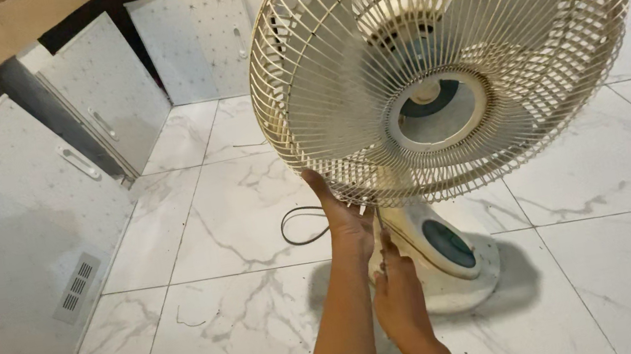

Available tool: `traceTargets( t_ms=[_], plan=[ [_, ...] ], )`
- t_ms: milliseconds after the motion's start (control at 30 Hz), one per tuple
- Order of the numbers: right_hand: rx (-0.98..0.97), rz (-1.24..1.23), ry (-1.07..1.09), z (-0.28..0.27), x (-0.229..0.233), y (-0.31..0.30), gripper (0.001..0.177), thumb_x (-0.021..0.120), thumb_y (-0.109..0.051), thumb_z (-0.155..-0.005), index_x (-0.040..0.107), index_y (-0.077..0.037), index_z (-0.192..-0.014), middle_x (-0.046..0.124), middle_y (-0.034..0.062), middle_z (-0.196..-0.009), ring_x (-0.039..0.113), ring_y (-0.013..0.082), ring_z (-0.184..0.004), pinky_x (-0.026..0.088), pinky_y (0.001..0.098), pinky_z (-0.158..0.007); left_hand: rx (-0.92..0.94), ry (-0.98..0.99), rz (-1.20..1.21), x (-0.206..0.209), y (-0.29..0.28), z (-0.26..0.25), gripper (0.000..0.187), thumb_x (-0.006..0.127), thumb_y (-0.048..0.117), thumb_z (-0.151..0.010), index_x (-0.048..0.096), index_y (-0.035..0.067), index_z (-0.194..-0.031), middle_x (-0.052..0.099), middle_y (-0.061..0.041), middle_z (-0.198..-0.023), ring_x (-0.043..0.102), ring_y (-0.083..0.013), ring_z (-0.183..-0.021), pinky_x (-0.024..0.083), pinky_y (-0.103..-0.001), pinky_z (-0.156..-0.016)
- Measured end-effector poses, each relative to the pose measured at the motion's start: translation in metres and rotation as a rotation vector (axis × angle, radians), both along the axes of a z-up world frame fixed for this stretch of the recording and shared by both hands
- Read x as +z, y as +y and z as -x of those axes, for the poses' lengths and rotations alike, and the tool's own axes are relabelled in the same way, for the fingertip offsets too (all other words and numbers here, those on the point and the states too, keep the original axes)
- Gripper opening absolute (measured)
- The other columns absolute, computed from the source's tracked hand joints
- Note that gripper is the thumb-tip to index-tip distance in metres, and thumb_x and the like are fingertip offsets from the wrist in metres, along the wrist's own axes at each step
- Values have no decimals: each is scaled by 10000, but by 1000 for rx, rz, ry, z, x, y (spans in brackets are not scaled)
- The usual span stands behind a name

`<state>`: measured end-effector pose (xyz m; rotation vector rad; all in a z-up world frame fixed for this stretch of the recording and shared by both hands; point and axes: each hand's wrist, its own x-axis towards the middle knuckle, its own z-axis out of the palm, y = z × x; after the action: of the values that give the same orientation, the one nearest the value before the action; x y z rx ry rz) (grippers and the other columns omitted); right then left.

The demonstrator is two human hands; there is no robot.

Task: The person disassembles a standing fan by first removing the front grille with a screwdriver, then unscrewing the central nut to remove the fan blades, and finally detaching the rear grille. The parts are placed on the floor.

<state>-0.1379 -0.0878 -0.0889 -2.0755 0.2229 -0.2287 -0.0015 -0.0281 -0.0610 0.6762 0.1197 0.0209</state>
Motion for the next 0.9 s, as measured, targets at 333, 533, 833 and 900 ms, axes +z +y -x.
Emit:
traceTargets(
  t_ms=[333, 533, 833, 900],
  plan=[
    [38, 357, -180, -29, -36, -41, 663, 522, 26, -907, 416, -198, -1523, 614, 194, -1291, 624, 399, -1083, 534, 475, -830, 309, 130, -251, 16, -39, 14, 1413, 840, 719, -539, 146, 140, -1625, 336, -113, -1612, 366, -297, -1452, 329, -446, -1147],
    [53, 279, -254, -16, -31, -44, 654, 534, 22, -891, 449, -207, -1499, 598, 180, -1294, 608, 405, -1083, 522, 505, -827, 344, 214, -177, 35, -41, 20, 1319, 885, 615, -499, 231, 99, -1523, 511, -236, -1457, 542, -334, -1315, 445, -432, -1084],
    [-74, 113, 3, 14, -11, -34, 503, 571, -197, -933, 520, -266, -1428, 656, 38, -1238, 651, 337, -1091, 515, 476, -845, 430, 260, -307, 37, -52, 19, 1222, 895, 579, -621, 231, 61, -1506, 444, -210, -1466, 501, -320, -1329, 432, -416, -1103],
    [-107, 37, -16, 20, -16, -38, 504, 586, -227, -931, 528, -262, -1431, 689, 48, -1161, 668, 329, -1025, 519, 456, -813, 405, 221, -268, 29, -55, 21, 1266, 884, 605, -563, 224, 88, -1511, 444, -184, -1473, 498, -323, -1336, 440, -418, -1101]
  ],
)
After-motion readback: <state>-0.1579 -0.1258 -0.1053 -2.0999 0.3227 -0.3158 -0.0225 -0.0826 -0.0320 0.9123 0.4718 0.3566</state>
